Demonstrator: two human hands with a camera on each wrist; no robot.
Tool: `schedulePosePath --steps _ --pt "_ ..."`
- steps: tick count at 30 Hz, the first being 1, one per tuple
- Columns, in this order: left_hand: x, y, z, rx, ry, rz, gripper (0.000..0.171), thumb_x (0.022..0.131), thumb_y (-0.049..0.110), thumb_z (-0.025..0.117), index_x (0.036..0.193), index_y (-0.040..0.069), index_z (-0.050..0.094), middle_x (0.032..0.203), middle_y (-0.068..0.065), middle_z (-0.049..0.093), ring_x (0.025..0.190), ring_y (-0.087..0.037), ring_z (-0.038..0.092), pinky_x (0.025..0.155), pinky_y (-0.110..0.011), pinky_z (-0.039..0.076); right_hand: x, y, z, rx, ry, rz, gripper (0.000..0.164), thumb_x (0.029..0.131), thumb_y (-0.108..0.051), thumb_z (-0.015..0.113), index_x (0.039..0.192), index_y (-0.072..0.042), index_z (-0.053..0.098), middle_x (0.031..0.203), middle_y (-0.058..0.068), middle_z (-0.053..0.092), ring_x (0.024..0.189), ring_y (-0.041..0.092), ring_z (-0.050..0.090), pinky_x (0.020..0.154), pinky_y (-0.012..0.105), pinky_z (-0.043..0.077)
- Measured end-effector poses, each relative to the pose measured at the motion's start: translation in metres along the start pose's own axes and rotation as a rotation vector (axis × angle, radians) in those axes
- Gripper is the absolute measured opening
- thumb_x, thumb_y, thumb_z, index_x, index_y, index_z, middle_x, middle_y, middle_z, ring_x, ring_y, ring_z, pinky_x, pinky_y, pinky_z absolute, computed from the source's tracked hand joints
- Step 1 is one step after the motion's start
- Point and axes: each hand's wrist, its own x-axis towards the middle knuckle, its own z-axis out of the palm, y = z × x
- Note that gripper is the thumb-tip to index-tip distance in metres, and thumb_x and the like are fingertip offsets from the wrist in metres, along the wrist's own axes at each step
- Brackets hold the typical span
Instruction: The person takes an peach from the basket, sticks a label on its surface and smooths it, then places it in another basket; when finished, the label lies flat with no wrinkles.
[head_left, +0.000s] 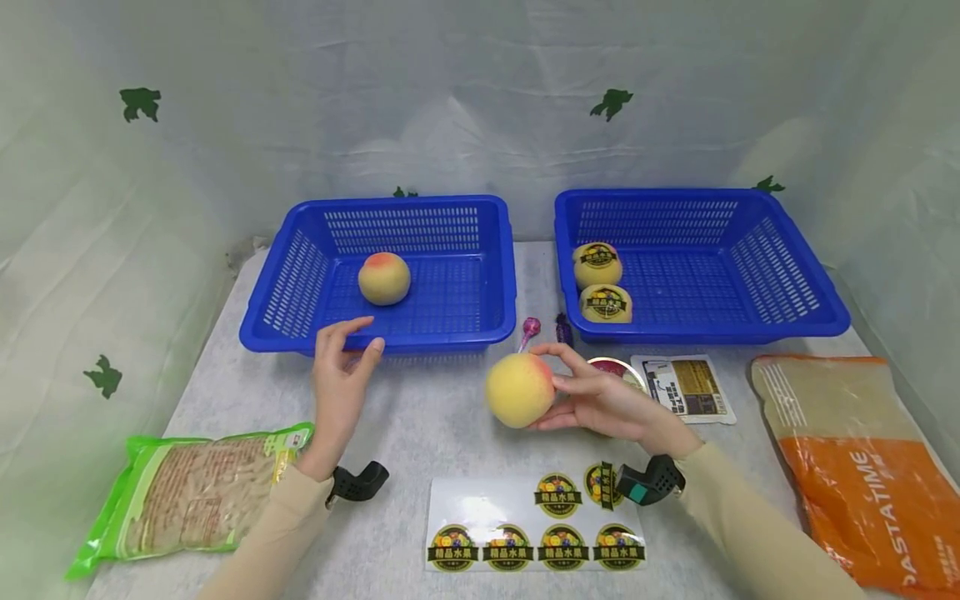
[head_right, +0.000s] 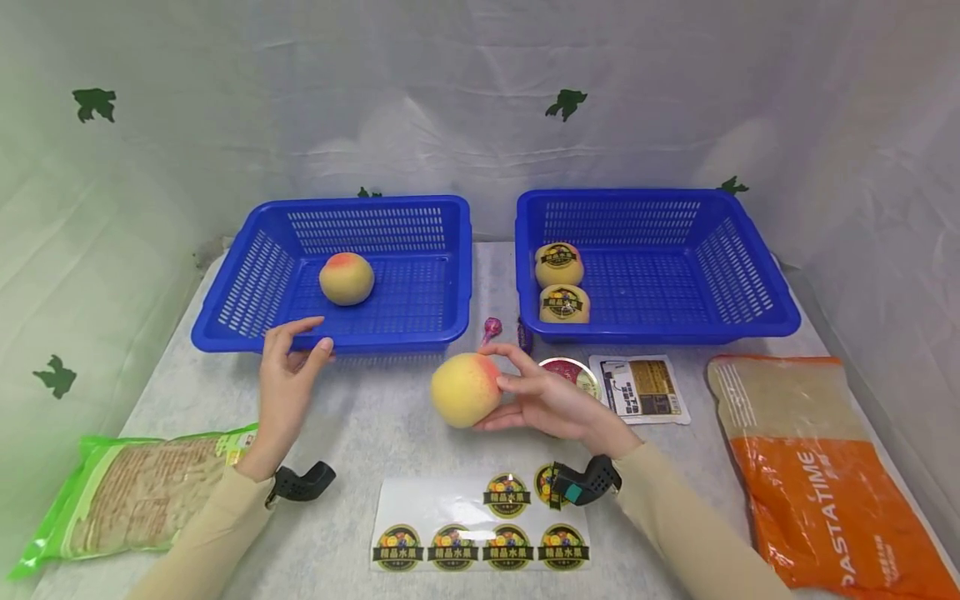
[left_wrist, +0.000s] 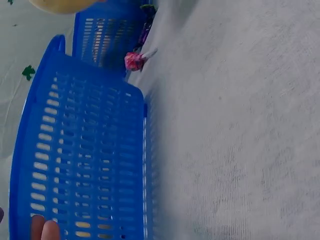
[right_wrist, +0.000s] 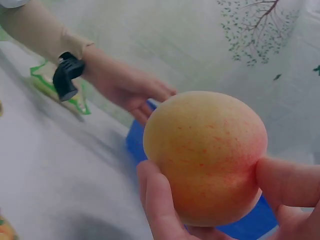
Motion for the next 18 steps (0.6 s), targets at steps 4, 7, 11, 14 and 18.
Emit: schedulePosePath --steps 4,7,11,14,18 --pt "-0.009 0.007 0.01 0.036 -0.059 0.093 0.03 0.086 0.003 0.058 0.115 -0.004 0.054 0.115 -0.015 0.039 0.083 -0.024 0.054 0.069 -0.02 0.049 0.001 0.017 -0.002 0.032 0.016 0.024 0.038 0.097 -0.006 0.033 0.13 -0.024 0.029 0.137 0.023 0.013 0.104 0.051 0.046 0.091 0.052 0.037" --pt "-0.017 0.0 0.019 0.045 -0.157 0.187 0.033 0.083 0.0 0.062 0.115 0.0 0.056 0.115 -0.011 0.043 0.087 -0.024 0.055 0.07 -0.024 0.05 0.003 0.026 -0.003 0.065 0.026 0.022 0.038 0.096 -0.005 0.033 0.129 -0.025 0.03 0.139 0.023 0.01 0.104 0.052 0.045 0.092 0.052 0.036" --pt "-0.027 -0.011 0.034 0.089 -0.405 0.293 0.042 0.079 0.009 0.069 0.119 0.007 0.054 0.117 -0.005 0.045 0.1 -0.022 0.051 0.078 -0.033 0.048 0.005 0.035 -0.003 0.1 0.032 0.029 0.039 0.096 -0.006 0.031 0.13 -0.026 0.028 0.139 0.025 0.01 0.106 0.051 0.045 0.094 0.051 0.034" --pt "-0.036 -0.009 0.045 0.197 -0.587 0.312 0.055 0.077 0.03 0.071 0.125 0.017 0.048 0.124 0.0 0.04 0.111 -0.019 0.044 0.087 -0.037 0.044 0.007 0.041 -0.004 0.128 0.032 0.045 0.039 0.097 -0.007 0.028 0.13 -0.027 0.025 0.137 0.028 0.014 0.107 0.049 0.045 0.095 0.05 0.033" --pt "-0.044 -0.007 0.056 0.292 -0.702 0.279 0.066 0.074 0.043 0.07 0.129 0.025 0.04 0.128 0.005 0.035 0.117 -0.013 0.039 0.094 -0.037 0.037 0.008 0.048 -0.005 0.155 0.031 0.059 0.038 0.098 -0.008 0.025 0.131 -0.028 0.023 0.132 0.029 0.023 0.107 0.046 0.047 0.096 0.049 0.033"
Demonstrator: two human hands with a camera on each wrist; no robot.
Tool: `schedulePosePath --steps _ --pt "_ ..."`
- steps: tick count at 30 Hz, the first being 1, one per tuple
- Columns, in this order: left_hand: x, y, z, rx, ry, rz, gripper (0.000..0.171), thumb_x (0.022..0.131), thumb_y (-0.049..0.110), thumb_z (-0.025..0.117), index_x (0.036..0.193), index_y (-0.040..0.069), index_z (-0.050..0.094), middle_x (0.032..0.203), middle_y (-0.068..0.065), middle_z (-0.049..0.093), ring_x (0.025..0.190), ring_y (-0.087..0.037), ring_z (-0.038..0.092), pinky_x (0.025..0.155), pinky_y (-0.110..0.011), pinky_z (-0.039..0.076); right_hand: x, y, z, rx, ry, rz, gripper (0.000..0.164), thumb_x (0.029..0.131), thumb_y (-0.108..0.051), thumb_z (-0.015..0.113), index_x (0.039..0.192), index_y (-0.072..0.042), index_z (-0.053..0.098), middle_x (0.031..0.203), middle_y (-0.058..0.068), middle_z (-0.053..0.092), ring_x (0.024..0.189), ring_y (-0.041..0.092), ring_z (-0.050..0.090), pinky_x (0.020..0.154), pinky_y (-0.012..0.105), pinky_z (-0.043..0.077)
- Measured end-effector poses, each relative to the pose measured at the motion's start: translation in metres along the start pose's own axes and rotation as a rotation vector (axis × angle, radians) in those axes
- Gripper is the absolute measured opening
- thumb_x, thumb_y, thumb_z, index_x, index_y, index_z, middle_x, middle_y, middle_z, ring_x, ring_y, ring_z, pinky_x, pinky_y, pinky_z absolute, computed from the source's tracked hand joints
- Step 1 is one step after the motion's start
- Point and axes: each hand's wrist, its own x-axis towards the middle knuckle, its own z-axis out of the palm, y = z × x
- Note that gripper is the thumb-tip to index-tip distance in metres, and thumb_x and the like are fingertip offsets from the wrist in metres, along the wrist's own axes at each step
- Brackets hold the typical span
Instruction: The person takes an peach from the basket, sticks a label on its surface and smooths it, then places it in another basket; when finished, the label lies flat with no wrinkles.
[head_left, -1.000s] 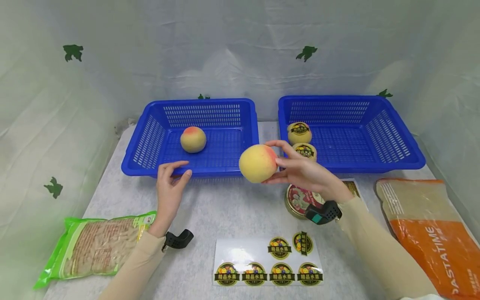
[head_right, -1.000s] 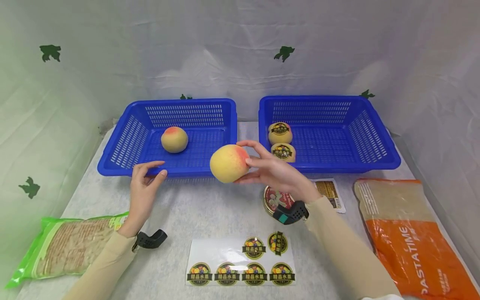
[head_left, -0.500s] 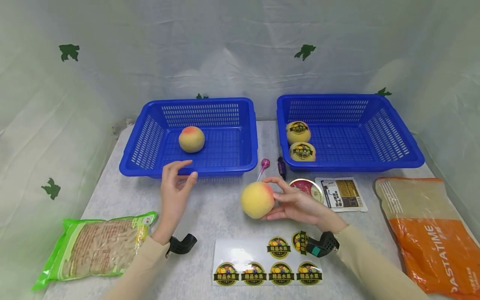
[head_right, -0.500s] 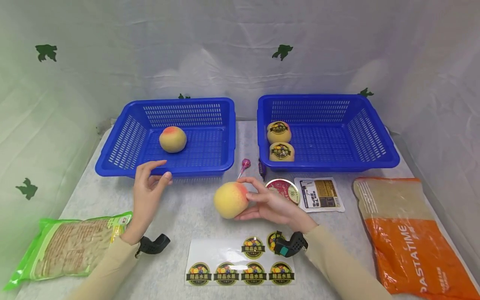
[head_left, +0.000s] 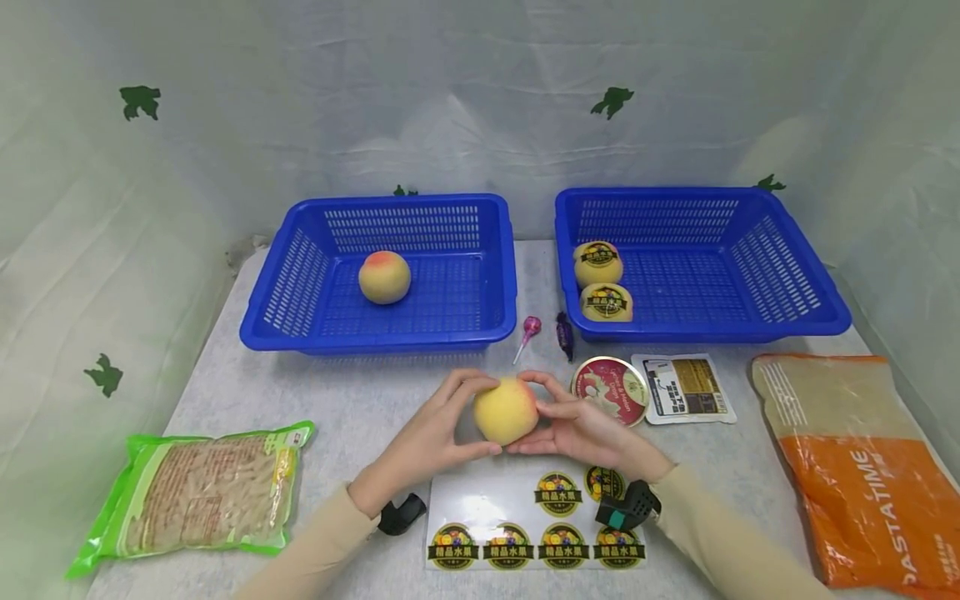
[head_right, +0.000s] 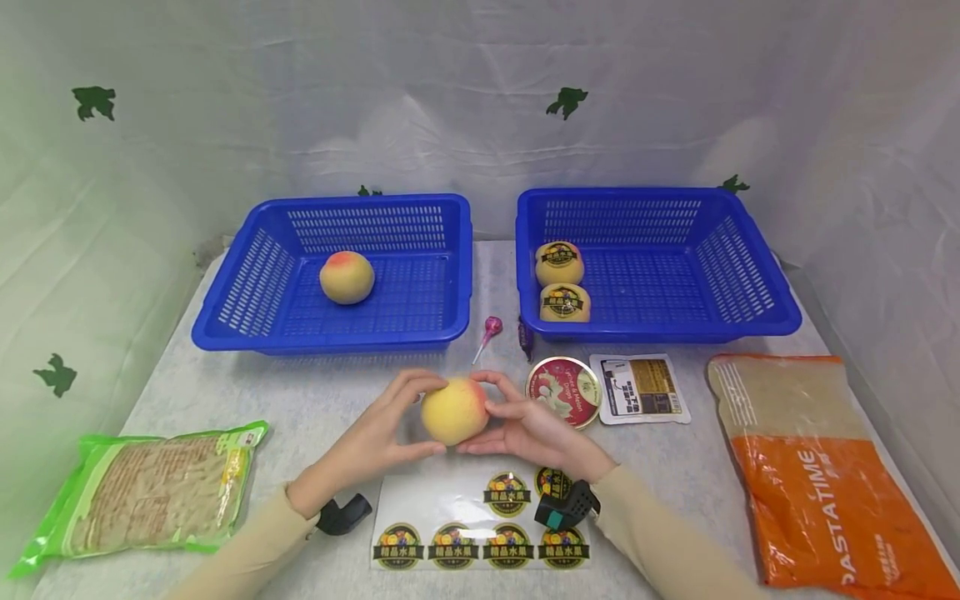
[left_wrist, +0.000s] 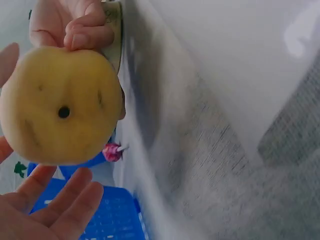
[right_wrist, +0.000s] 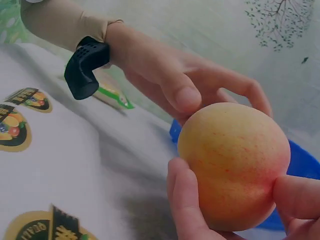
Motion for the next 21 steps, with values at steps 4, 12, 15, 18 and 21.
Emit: schedulePosePath --steps 4,12,15,18,21 --pt "0.002 0.0 0.006 0.011 -0.002 0.015 0.066 0.072 0.036 0.075 0.127 0.02 0.043 0.125 0.005 0.038 0.115 -0.011 0.041 0.095 -0.032 0.037 0.0 0.004 0.0 -0.032 0.038 0.005 0.039 0.098 -0.009 0.026 0.133 -0.025 0.02 0.129 0.029 0.028 0.106 0.046 0.048 0.094 0.048 0.035" --pt "0.009 -0.003 0.006 0.068 0.001 0.049 0.063 0.068 0.032 0.077 0.123 0.021 0.049 0.121 0.006 0.042 0.109 -0.008 0.043 0.092 -0.029 0.039 -0.008 0.003 0.009 -0.329 0.188 -0.042 0.045 0.097 -0.006 0.035 0.138 -0.016 0.02 0.133 0.023 0.029 0.102 0.04 0.052 0.091 0.046 0.04" --pt "0.011 -0.004 0.004 0.073 -0.025 0.038 0.062 0.07 0.033 0.075 0.125 0.023 0.048 0.121 0.006 0.043 0.109 -0.008 0.043 0.092 -0.029 0.039 -0.015 0.003 0.013 -0.463 0.215 -0.079 0.046 0.096 -0.005 0.039 0.138 -0.013 0.022 0.136 0.02 0.026 0.103 0.04 0.052 0.09 0.043 0.042" --pt "0.013 -0.004 0.003 0.075 -0.057 0.027 0.062 0.072 0.034 0.073 0.127 0.024 0.046 0.122 0.006 0.042 0.11 -0.008 0.042 0.093 -0.029 0.038 -0.024 0.005 0.016 -0.594 0.23 -0.127 0.045 0.095 -0.006 0.042 0.136 -0.009 0.025 0.136 0.018 0.025 0.103 0.04 0.052 0.088 0.041 0.043" --pt "0.015 -0.004 0.002 0.075 -0.086 0.027 0.062 0.075 0.034 0.071 0.13 0.024 0.044 0.123 0.004 0.042 0.112 -0.009 0.041 0.094 -0.03 0.036 -0.031 0.007 0.017 -0.692 0.249 -0.157 0.042 0.095 -0.007 0.042 0.135 -0.005 0.028 0.134 0.019 0.03 0.101 0.039 0.053 0.087 0.041 0.044"
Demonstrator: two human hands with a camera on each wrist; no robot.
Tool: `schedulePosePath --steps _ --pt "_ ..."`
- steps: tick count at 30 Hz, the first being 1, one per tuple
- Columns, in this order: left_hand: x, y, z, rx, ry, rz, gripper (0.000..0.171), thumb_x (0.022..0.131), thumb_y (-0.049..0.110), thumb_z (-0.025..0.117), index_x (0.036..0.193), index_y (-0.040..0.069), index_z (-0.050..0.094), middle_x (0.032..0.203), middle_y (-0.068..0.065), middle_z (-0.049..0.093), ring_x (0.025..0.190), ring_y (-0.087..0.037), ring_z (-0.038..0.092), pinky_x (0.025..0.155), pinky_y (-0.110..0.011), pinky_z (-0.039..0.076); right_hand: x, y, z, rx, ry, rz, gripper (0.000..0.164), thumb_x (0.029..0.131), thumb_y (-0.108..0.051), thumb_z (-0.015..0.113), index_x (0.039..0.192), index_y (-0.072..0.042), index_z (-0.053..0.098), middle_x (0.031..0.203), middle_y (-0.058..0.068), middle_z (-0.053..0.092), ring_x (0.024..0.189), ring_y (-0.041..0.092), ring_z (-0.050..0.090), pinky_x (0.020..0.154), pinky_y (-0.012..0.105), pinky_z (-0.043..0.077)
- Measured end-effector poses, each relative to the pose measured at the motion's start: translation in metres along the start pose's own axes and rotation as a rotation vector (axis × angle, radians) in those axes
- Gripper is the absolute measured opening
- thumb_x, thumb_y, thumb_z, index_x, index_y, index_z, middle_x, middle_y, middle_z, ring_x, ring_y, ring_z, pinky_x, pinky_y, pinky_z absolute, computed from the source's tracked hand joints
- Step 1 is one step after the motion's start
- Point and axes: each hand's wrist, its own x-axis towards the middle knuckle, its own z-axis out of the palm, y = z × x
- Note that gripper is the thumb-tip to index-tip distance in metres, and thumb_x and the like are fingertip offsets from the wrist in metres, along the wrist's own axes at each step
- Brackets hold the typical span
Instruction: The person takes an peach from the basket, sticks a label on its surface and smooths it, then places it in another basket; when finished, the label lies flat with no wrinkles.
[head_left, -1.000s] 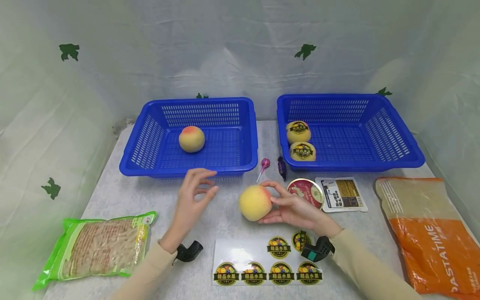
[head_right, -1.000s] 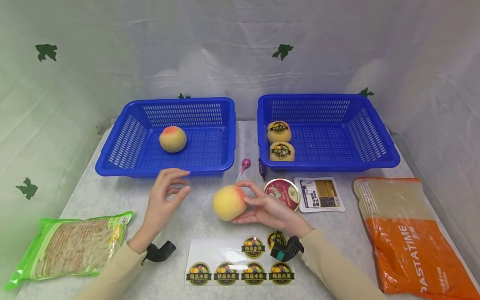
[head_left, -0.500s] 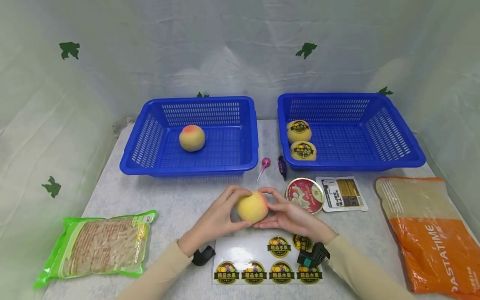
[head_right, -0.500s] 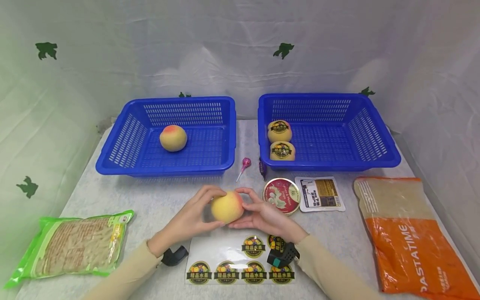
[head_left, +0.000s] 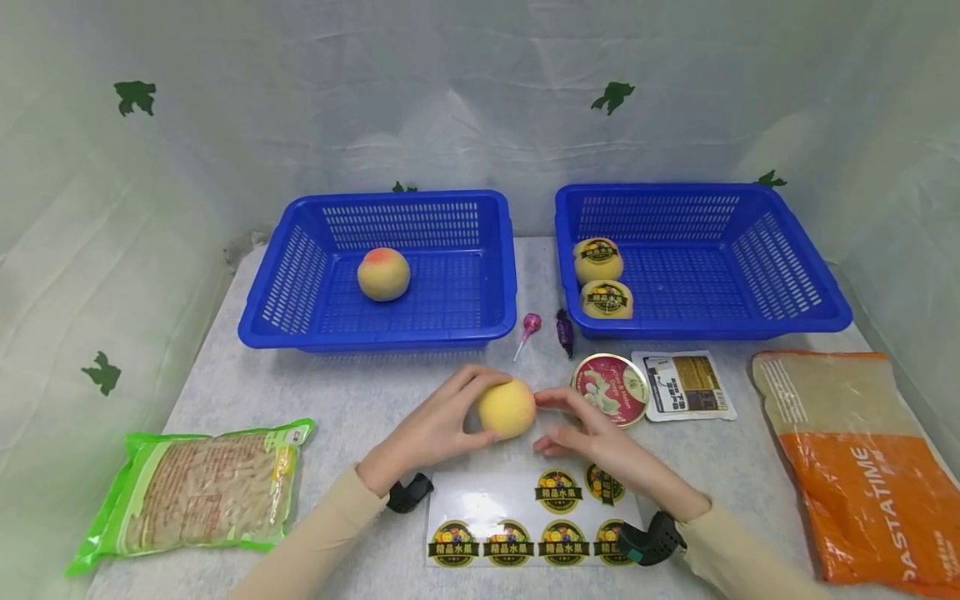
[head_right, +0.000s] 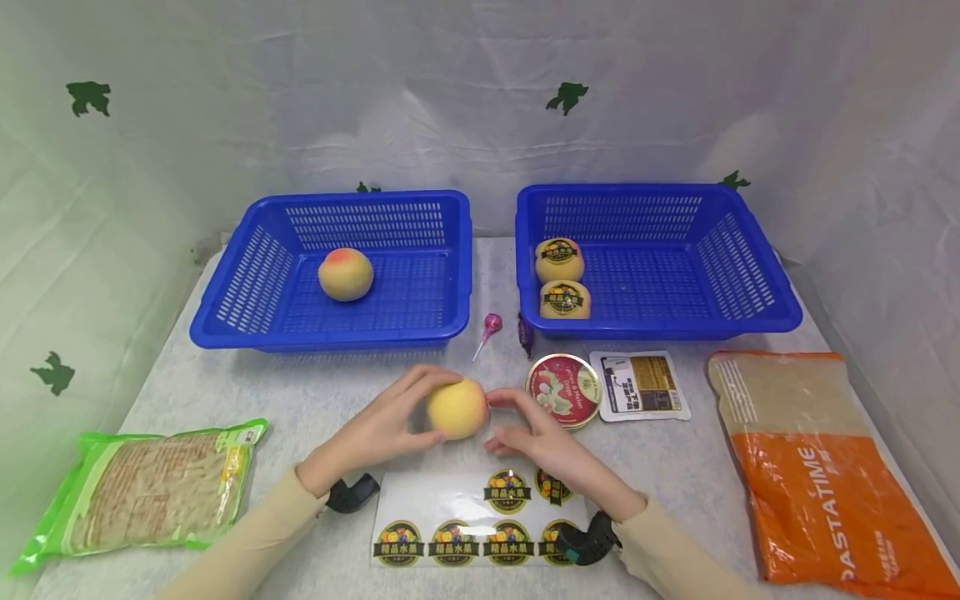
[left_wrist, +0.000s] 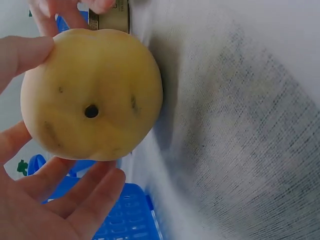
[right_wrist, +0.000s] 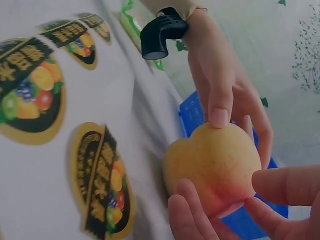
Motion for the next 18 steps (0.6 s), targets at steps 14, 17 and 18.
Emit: schedulePosePath --steps 14,17,18 --pt "-0.013 -0.002 -0.005 -0.101 -0.022 -0.044 0.064 0.08 0.037 0.067 0.136 0.026 0.037 0.135 0.004 0.032 0.121 -0.012 0.034 0.095 -0.036 0.036 -0.018 0.009 -0.007 -0.058 0.063 -0.011 0.039 0.094 -0.012 0.046 0.129 0.003 0.035 0.118 0.027 0.047 0.099 0.035 0.055 0.084 0.039 0.046" --pt "-0.017 -0.004 -0.006 -0.107 -0.027 -0.059 0.066 0.079 0.038 0.067 0.136 0.027 0.036 0.135 0.005 0.031 0.121 -0.012 0.034 0.095 -0.037 0.036 -0.019 0.01 -0.007 -0.057 0.071 0.012 0.039 0.094 -0.012 0.046 0.128 0.005 0.036 0.115 0.027 0.05 0.098 0.035 0.055 0.083 0.039 0.047" --pt "-0.018 -0.004 -0.007 -0.104 -0.029 -0.065 0.066 0.079 0.037 0.068 0.136 0.028 0.036 0.135 0.005 0.031 0.121 -0.013 0.034 0.095 -0.037 0.036 -0.019 0.01 -0.007 -0.054 0.071 0.018 0.038 0.094 -0.012 0.046 0.128 0.005 0.036 0.115 0.027 0.05 0.098 0.035 0.055 0.083 0.04 0.047"
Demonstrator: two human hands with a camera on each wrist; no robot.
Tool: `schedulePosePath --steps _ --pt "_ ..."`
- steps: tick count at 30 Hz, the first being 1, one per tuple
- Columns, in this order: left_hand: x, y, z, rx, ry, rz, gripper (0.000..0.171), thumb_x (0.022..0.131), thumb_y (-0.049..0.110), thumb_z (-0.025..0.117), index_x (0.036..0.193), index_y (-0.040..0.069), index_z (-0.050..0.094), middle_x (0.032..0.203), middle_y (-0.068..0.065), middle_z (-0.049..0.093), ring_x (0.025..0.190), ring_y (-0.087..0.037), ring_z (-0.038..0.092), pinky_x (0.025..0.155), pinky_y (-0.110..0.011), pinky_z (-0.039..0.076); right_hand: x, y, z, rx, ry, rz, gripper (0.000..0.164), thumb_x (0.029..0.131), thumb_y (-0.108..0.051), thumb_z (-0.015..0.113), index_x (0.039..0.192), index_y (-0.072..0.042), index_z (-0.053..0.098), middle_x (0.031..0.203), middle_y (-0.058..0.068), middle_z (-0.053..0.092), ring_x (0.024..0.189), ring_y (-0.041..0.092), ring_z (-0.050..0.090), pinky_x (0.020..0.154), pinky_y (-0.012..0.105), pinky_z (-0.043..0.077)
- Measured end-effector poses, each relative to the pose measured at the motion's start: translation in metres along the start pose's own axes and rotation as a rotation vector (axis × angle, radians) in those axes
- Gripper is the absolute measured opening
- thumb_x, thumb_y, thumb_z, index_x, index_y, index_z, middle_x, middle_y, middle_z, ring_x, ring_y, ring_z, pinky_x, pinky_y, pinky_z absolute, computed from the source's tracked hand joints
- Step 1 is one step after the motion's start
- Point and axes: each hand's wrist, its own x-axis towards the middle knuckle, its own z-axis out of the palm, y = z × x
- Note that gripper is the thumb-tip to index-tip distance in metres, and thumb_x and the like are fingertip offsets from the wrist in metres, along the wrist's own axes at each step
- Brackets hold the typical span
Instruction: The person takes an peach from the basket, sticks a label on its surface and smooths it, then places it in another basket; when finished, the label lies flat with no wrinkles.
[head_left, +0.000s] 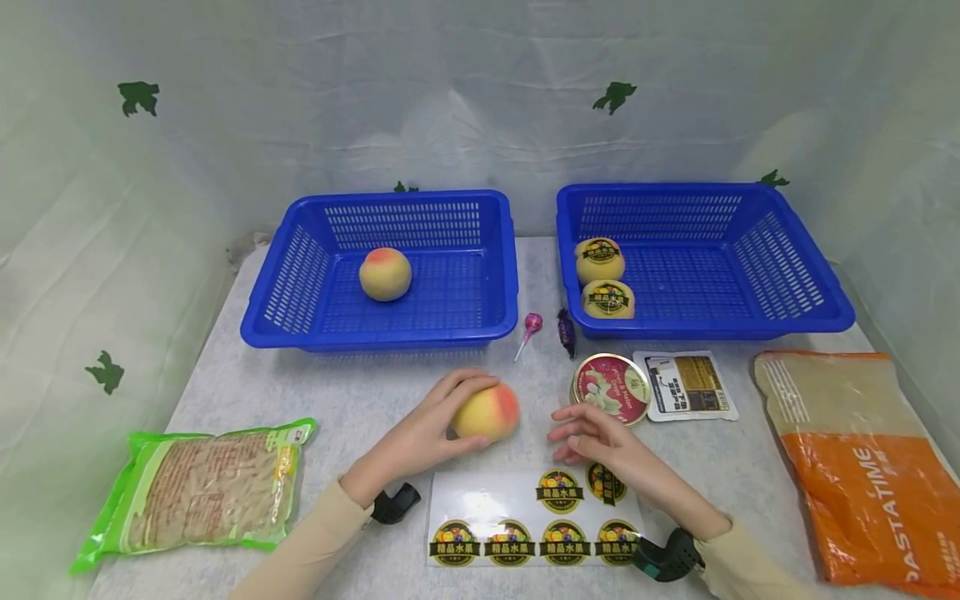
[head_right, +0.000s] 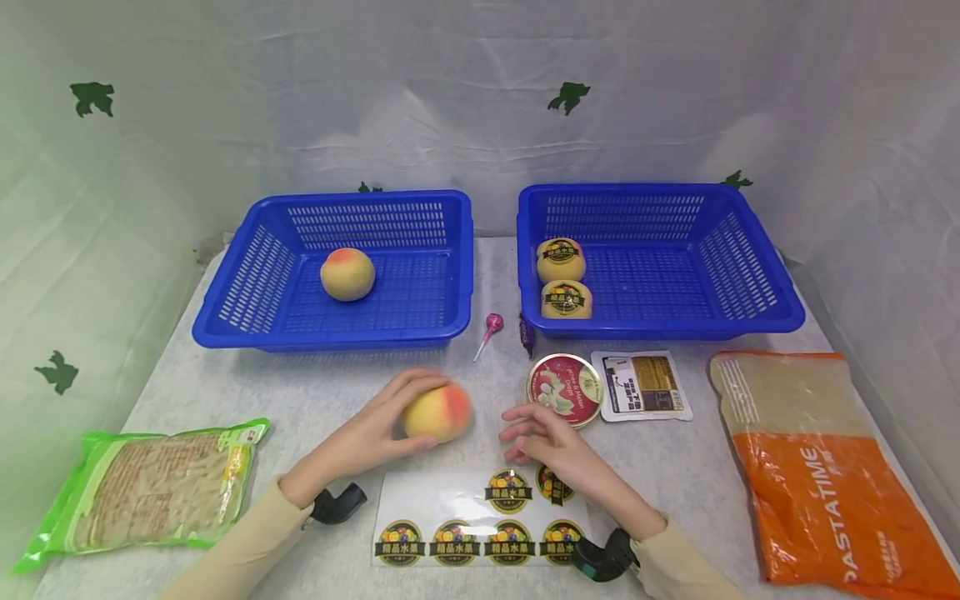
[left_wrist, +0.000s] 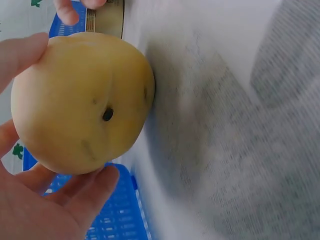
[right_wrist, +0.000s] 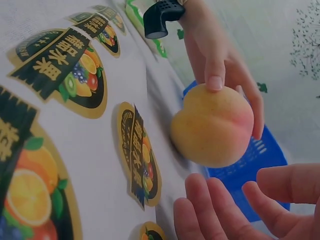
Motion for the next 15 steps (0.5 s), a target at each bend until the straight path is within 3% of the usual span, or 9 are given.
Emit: schedulePosePath --steps 5,10,15 --pt "-0.006 -0.004 -0.004 0.013 0.029 -0.027 0.067 0.074 0.034 0.073 0.132 0.029 0.041 0.132 0.008 0.034 0.119 -0.012 0.036 0.094 -0.039 0.036 0.0 0.001 0.0 0.002 -0.006 0.021 0.036 0.095 -0.011 0.045 0.126 0.006 0.039 0.113 0.025 0.052 0.098 0.036 0.055 0.081 0.04 0.047" --pt "-0.002 -0.007 0.002 -0.045 0.086 0.002 0.065 0.068 0.027 0.079 0.123 0.021 0.047 0.125 0.006 0.041 0.114 -0.012 0.041 0.094 -0.038 0.037 0.0 0.002 0.001 0.015 -0.012 0.042 0.034 0.095 -0.012 0.044 0.124 0.005 0.04 0.113 0.025 0.052 0.098 0.037 0.054 0.082 0.038 0.047" --pt "0.01 -0.005 0.01 -0.061 0.043 0.035 0.06 0.069 0.025 0.078 0.118 0.014 0.045 0.124 0.003 0.039 0.115 -0.014 0.04 0.097 -0.036 0.035 -0.001 0.003 0.001 0.021 -0.023 0.03 0.032 0.095 -0.012 0.045 0.122 0.006 0.042 0.113 0.026 0.051 0.098 0.036 0.055 0.083 0.038 0.047"
